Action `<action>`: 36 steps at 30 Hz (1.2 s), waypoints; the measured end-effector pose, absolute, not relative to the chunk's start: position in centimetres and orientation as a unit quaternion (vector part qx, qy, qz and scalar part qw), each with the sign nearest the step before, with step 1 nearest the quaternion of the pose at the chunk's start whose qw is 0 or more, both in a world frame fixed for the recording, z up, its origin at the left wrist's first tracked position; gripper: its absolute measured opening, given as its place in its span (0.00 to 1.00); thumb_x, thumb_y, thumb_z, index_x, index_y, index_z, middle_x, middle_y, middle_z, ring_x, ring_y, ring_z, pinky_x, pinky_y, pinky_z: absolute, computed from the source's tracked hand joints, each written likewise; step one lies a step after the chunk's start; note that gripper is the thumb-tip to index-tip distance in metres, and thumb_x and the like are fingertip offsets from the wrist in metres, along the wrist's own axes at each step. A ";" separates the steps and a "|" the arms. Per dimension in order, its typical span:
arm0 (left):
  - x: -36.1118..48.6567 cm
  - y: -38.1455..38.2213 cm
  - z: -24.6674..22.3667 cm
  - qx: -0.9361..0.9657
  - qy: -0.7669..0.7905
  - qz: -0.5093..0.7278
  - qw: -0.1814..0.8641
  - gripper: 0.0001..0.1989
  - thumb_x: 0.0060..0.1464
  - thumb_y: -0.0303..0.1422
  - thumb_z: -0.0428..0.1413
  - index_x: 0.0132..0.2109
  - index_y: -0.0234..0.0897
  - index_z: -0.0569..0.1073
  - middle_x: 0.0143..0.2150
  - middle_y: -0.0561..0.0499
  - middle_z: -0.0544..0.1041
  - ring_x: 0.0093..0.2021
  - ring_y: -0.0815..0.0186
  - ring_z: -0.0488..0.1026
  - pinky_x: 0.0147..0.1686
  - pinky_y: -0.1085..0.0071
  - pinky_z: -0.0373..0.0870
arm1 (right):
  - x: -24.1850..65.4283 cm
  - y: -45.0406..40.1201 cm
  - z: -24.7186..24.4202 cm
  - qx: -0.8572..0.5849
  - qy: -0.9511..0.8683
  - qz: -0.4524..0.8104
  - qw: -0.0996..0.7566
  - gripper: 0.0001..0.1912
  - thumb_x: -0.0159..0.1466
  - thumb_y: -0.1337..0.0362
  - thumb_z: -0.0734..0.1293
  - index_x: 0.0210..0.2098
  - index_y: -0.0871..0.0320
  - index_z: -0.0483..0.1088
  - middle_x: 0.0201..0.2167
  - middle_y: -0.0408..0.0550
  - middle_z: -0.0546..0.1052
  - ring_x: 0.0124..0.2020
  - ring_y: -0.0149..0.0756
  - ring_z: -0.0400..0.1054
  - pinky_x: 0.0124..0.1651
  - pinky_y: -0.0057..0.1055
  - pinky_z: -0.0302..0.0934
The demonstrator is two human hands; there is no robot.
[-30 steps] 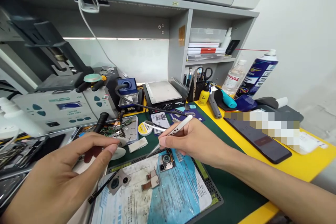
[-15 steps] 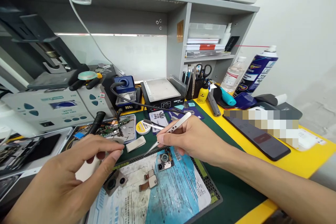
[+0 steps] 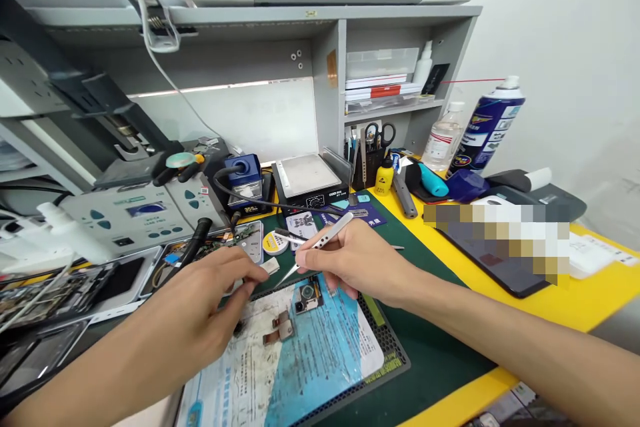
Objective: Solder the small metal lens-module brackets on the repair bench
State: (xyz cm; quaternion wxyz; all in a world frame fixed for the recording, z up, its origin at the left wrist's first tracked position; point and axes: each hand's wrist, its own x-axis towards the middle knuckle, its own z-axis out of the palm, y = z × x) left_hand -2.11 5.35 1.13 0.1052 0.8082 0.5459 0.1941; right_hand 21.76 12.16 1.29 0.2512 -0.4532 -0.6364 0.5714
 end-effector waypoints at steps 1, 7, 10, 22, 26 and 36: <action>-2.1 5.5 1.2 0.803 0.549 0.207 0.104 0.18 0.68 0.32 0.43 0.45 0.44 0.79 0.44 0.48 0.79 0.45 0.58 0.77 0.43 0.60 0.73 | 21.7 12.1 1.3 -0.454 -0.636 0.574 0.243 0.18 0.60 0.51 0.78 0.39 0.61 0.82 0.14 0.38 0.72 0.11 0.25 0.57 0.14 0.22 0.50; -2.6 5.9 1.3 0.760 0.564 0.315 0.071 0.15 0.66 0.35 0.48 0.44 0.42 0.80 0.45 0.47 0.81 0.44 0.58 0.79 0.43 0.62 0.77 | 21.5 12.3 1.3 -0.449 -0.634 0.594 0.211 0.16 0.62 0.53 0.77 0.40 0.61 0.82 0.13 0.38 0.73 0.09 0.24 0.55 0.11 0.20 0.49; -3.2 5.6 1.1 0.750 0.557 0.353 0.047 0.15 0.65 0.34 0.49 0.43 0.43 0.81 0.43 0.47 0.81 0.42 0.57 0.78 0.41 0.62 0.78 | 21.5 12.3 1.6 -0.456 -0.630 0.595 0.204 0.14 0.61 0.56 0.77 0.39 0.61 0.83 0.12 0.39 0.73 0.09 0.23 0.55 0.12 0.20 0.49; -3.8 5.2 0.8 0.736 0.559 0.381 0.032 0.14 0.65 0.35 0.50 0.43 0.45 0.81 0.43 0.47 0.81 0.42 0.58 0.79 0.42 0.61 0.80 | 21.7 12.5 1.3 -0.463 -0.606 0.614 0.206 0.17 0.61 0.53 0.78 0.40 0.61 0.82 0.12 0.40 0.73 0.09 0.24 0.57 0.12 0.19 0.52; -3.7 5.2 0.7 0.747 0.548 0.376 0.026 0.13 0.65 0.32 0.51 0.43 0.43 0.81 0.42 0.47 0.80 0.42 0.59 0.78 0.44 0.63 0.80 | 21.6 12.4 1.5 -0.465 -0.602 0.615 0.207 0.16 0.61 0.53 0.78 0.39 0.61 0.82 0.12 0.40 0.73 0.09 0.24 0.57 0.12 0.19 0.51; -3.2 4.8 0.6 0.801 0.514 0.303 0.050 0.13 0.68 0.29 0.49 0.47 0.40 0.78 0.43 0.47 0.78 0.45 0.58 0.72 0.48 0.59 0.71 | 21.8 12.5 1.2 -0.444 -0.587 0.633 0.239 0.23 0.58 0.47 0.80 0.35 0.64 0.82 0.12 0.42 0.73 0.10 0.25 0.60 0.12 0.18 0.54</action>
